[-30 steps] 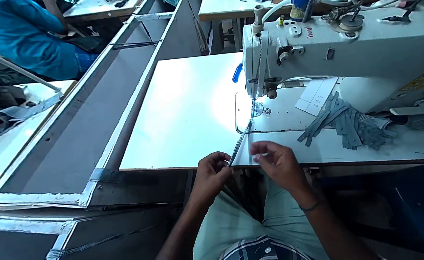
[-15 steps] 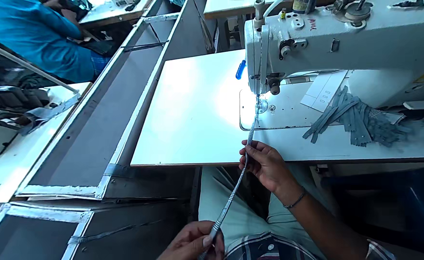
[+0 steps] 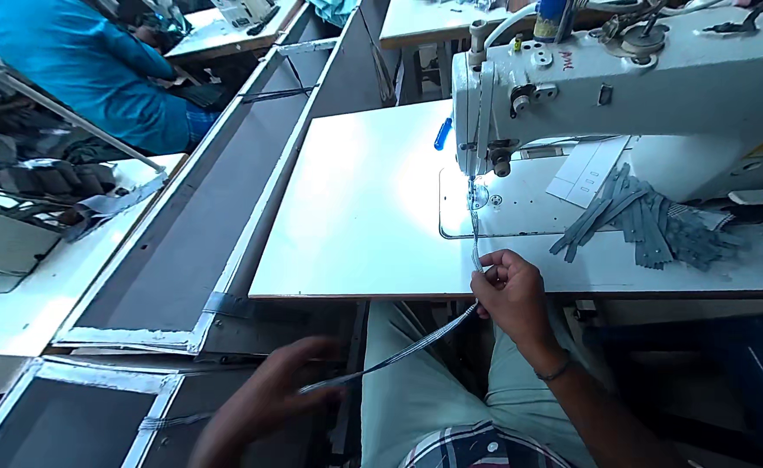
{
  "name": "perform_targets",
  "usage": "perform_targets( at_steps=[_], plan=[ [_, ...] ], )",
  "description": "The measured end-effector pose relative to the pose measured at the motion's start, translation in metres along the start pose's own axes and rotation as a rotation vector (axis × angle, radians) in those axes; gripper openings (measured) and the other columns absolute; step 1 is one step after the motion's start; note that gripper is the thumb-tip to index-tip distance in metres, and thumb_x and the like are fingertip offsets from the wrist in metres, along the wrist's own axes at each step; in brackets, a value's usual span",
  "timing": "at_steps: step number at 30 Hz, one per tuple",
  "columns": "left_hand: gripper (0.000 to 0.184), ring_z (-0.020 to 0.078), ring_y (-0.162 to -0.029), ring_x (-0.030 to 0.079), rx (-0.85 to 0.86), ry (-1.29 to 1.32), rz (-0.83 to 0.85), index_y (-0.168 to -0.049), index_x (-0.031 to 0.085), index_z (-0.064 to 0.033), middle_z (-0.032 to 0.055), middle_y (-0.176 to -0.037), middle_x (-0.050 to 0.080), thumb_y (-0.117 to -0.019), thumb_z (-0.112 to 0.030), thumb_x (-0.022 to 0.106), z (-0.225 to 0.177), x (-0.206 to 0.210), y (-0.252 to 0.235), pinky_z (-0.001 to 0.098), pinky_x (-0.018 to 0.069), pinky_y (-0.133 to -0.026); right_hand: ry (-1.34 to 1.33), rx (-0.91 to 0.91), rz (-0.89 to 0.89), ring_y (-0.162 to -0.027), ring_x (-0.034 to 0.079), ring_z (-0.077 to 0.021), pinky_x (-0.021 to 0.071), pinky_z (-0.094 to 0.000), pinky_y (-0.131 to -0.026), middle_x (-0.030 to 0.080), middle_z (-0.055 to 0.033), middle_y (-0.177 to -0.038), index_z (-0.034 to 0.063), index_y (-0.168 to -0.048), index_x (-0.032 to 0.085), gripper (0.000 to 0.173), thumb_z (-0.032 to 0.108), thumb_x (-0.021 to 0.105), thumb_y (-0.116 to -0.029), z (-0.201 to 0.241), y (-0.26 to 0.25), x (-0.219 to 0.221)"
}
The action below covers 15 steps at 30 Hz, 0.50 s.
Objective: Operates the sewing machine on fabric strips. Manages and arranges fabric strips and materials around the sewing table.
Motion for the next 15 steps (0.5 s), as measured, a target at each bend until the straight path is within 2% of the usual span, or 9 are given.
perform_targets(
  at_steps=[1,3,5,7,9,11,13,15],
  plan=[
    [0.050,0.0164,-0.102,0.072,0.054,0.011,-0.071,-0.125,0.069,-0.0117,0.0030,-0.113,0.073,-0.0872,-0.043,0.078,-0.016,0.010,-0.026,0.0387,0.0630,-0.086,0.111,-0.061,-0.033,-0.045,0.058,-0.0141,0.0499,-0.0300,-0.037,0.066,-0.0013,-0.069,0.0115,-0.114,0.065,0.022,0.013,0.069,-0.0922,0.004,0.001,-0.003],
    [0.033,0.0177,-0.089,0.074,0.200,0.198,-0.203,-0.120,0.070,-0.0083,0.0034,-0.103,0.075,-0.0923,-0.025,0.075,-0.062,0.030,-0.074,0.0372,0.0645,-0.079,0.304,-0.168,-0.077,-0.050,0.057,-0.0098,0.0497,-0.0285,-0.042,0.065,0.0017,-0.072,0.0118,-0.105,0.068,0.017,0.012,0.069,-0.0887,0.010,0.002,-0.006],
    [0.034,0.0184,-0.079,0.074,0.268,0.364,-0.209,-0.131,0.062,-0.0062,0.0052,-0.100,0.076,-0.0990,-0.015,0.067,-0.103,0.051,-0.115,0.0361,0.0645,-0.070,0.446,-0.237,-0.099,-0.052,0.056,-0.0110,0.0497,-0.0317,-0.045,0.062,0.0018,-0.070,0.0108,-0.102,0.069,0.015,0.014,0.070,-0.0876,0.014,0.007,-0.003],
    [0.040,0.0199,-0.077,0.075,0.284,0.447,-0.179,-0.141,0.053,-0.0067,0.0071,-0.100,0.076,-0.1031,-0.016,0.062,-0.131,0.065,-0.149,0.0365,0.0658,-0.067,0.566,-0.302,-0.111,-0.055,0.057,-0.0144,0.0511,-0.0360,-0.049,0.061,0.0008,-0.069,0.0092,-0.101,0.070,0.016,0.016,0.073,-0.0869,0.018,0.014,-0.001],
    [0.041,0.0200,-0.068,0.075,0.277,0.472,-0.186,-0.136,0.056,-0.0017,0.0076,-0.086,0.076,-0.1001,-0.018,0.068,-0.142,0.072,-0.178,0.0368,0.0670,-0.062,0.657,-0.358,-0.128,-0.055,0.058,-0.0151,0.0503,-0.0359,-0.048,0.060,0.0007,-0.069,0.0099,-0.096,0.069,0.012,0.018,0.072,-0.0872,0.023,0.022,0.003],
    [0.040,0.0162,-0.059,0.072,0.241,0.417,-0.207,-0.127,0.062,-0.0015,0.0049,-0.077,0.075,-0.0937,-0.017,0.076,-0.143,0.074,-0.192,0.0334,0.0639,-0.056,0.697,-0.399,-0.138,-0.053,0.057,-0.0140,0.0479,-0.0339,-0.045,0.060,0.0011,-0.069,0.0103,-0.093,0.069,0.009,0.019,0.069,-0.0895,0.026,0.029,0.007],
    [0.040,0.0150,-0.058,0.071,0.198,0.407,-0.224,-0.123,0.064,-0.0027,0.0043,-0.076,0.076,-0.0885,-0.011,0.081,-0.139,0.074,-0.194,0.0319,0.0619,-0.054,0.687,-0.409,-0.124,-0.050,0.053,-0.0122,0.0443,-0.0318,-0.043,0.057,0.0025,-0.066,0.0114,-0.093,0.069,0.009,0.020,0.067,-0.0903,0.026,0.033,0.010],
    [0.040,0.0173,-0.059,0.072,0.157,0.455,-0.239,-0.122,0.064,-0.0038,0.0061,-0.079,0.077,-0.0865,-0.007,0.081,-0.131,0.075,-0.189,0.0329,0.0625,-0.053,0.625,-0.380,-0.062,-0.051,0.053,-0.0098,0.0459,-0.0303,-0.044,0.057,0.0047,-0.066,0.0127,-0.099,0.071,0.015,0.024,0.070,-0.0889,0.020,0.035,0.010]
  ],
)
Point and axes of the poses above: each hand's wrist, its own y-axis away from the middle knuckle, its own x-axis out of the palm, z = x × y, the point moved 9 cm from there along -y, towards the middle knuckle
